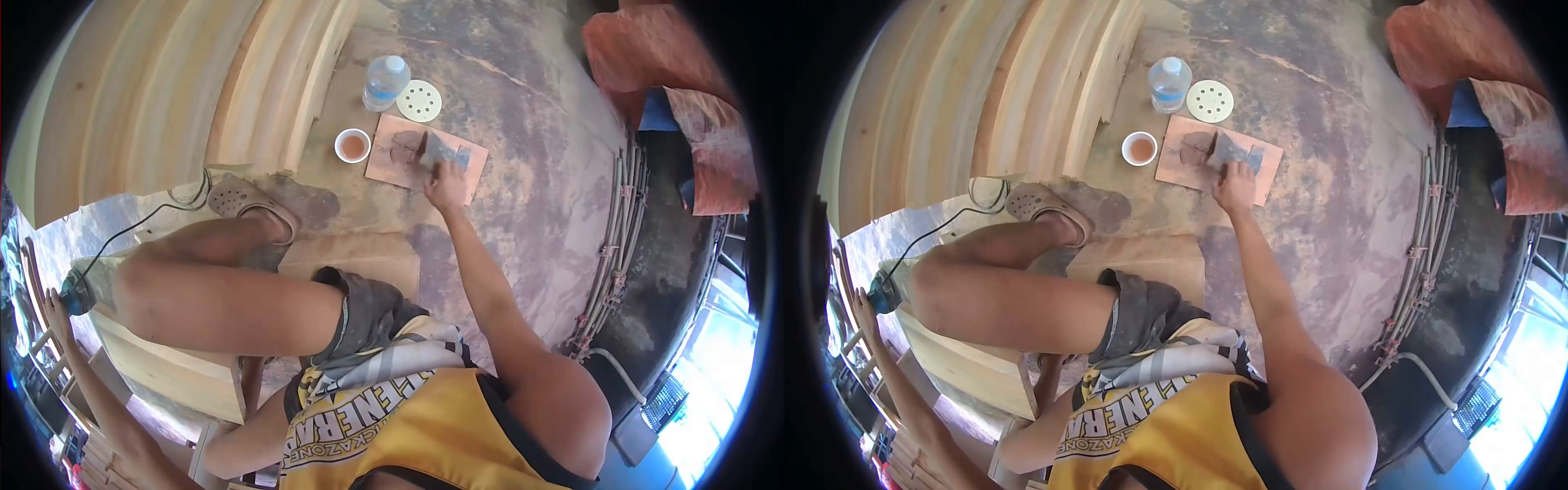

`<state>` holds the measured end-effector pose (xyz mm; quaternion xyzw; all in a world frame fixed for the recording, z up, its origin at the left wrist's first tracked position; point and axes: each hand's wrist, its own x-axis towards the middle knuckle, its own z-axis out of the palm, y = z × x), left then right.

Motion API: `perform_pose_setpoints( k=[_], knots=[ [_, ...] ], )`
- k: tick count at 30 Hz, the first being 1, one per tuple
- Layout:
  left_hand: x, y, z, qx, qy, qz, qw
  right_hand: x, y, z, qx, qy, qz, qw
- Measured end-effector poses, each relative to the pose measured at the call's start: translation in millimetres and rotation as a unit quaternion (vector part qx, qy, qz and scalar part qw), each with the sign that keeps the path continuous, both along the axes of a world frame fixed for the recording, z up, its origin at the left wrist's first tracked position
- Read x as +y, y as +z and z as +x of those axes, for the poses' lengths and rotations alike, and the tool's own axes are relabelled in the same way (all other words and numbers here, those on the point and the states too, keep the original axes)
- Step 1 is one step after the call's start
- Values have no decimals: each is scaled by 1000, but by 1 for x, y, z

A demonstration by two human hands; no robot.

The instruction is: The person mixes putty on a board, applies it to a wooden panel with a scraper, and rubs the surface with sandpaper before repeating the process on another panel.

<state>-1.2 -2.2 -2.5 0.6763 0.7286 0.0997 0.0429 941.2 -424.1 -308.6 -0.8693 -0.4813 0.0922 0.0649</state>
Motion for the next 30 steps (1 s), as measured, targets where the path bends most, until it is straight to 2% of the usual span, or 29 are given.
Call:
perform_pose_setpoints(
  k=[2, 3, 5, 6, 7, 8, 9, 10, 11, 12, 14, 15, 17, 18, 19, 20, 21, 23, 24, 26, 27, 29, 30],
  knots=[
    [-3, -8, 6, 36, 12, 34, 999, -1, 30, 10, 0, -75, 174, 982],
    [-4, -7, 8, 58, 21, 61, 996, 4, 38, 12, -1, -79, 181, 980],
    [-7, -5, 14, 119, 29, 111, 986, -21, 57, 8, 37, -228, 183, 955],
    [-7, -2, 20, 151, 31, 150, 977, -29, 55, 11, 37, -231, 183, 955],
    [-9, 2, 30, 197, 36, 199, 959, -38, 43, 16, 171, -332, 220, 901],
    [-10, 6, 40, 238, 38, 260, 935, -46, 31, 19, 302, -421, 250, 818],
    [-16, 14, 64, 259, 17, 314, 913, -60, 8, 21, 302, -420, 253, 817],
    [-28, 21, 96, 260, -25, 356, 897, -80, -21, 19, 390, -471, 265, 746],
    [-43, 35, 145, 260, -111, 394, 874, -89, -36, 19, 470, -512, 276, 664],
    [-59, 42, 185, 259, -109, 396, 874, -86, -39, 19, 470, -510, 278, 664],
    [-81, 56, 236, 251, -233, 399, 851, -80, -44, 9, 551, -575, 230, 559],
    [-86, 66, 237, 252, -232, 399, 851, -74, -49, 7, 552, -574, 229, 560],
    [-100, 83, 228, 286, -300, 339, 845, -59, -66, 3, 505, -542, 259, 620],
    [-103, 90, 211, 261, -321, 338, 845, -50, -59, -8, 510, -542, 255, 617],
    [-106, 96, 195, 252, -326, 328, 850, -41, -39, -17, 483, -530, 245, 653],
    [-114, 99, 175, 251, -315, 321, 857, -34, -28, -20, 452, -516, 237, 688],
    [-124, 102, 153, 247, -289, 311, 871, -33, -32, -18, 451, -518, 237, 687],
    [-158, 106, 104, 245, -221, 275, 903, -29, -45, -16, 335, -530, 175, 759],
    [-170, 101, 91, 251, -180, 281, 909, -23, -35, -19, 338, -535, 168, 756],
    [-198, 83, 76, 248, -133, 272, 920, -6, -15, -10, 324, -485, 100, 806],
    [-206, 70, 106, 246, -135, 273, 920, -3, -35, 0, 232, -463, 45, 854],
    [-235, 33, 158, 156, -143, 129, 969, -10, -58, 13, 263, -457, 48, 848],
    [-239, 9, 163, 154, -142, 130, 969, -7, -56, 17, 296, -449, 51, 841]
  ],
)
